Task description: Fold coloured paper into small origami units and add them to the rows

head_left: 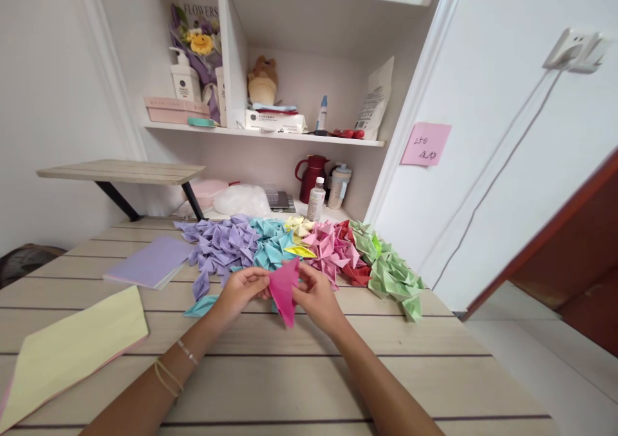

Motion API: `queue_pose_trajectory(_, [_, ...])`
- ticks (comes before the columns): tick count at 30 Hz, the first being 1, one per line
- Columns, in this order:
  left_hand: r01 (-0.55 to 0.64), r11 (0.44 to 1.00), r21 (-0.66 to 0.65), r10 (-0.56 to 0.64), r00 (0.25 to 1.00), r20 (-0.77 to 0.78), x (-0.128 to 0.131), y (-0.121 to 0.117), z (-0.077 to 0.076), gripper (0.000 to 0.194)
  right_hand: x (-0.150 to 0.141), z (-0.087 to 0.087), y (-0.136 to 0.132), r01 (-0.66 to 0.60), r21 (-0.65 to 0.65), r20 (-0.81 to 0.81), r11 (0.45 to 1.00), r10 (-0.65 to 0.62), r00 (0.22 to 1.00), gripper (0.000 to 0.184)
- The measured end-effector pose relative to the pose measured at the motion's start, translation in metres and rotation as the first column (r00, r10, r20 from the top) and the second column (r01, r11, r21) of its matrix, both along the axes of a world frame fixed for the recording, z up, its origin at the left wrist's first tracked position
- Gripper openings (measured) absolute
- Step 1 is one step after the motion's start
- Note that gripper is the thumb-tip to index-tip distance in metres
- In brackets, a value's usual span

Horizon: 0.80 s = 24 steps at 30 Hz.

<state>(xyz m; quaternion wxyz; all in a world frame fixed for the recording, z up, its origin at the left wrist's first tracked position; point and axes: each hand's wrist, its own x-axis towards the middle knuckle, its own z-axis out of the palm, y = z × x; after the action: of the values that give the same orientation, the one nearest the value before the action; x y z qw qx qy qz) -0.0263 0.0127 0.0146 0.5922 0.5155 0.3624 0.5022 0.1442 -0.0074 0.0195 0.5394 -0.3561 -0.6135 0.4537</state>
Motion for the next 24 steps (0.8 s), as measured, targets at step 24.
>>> queue_pose_trajectory(24, [-0.037,0.997,0.075,0.046,0.992,-0.119,-0.005,0.001,0.01,0.02,0.013,-0.003,0.013,0.113,-0.017,-0.033,0.993,-0.114,0.993,0.023])
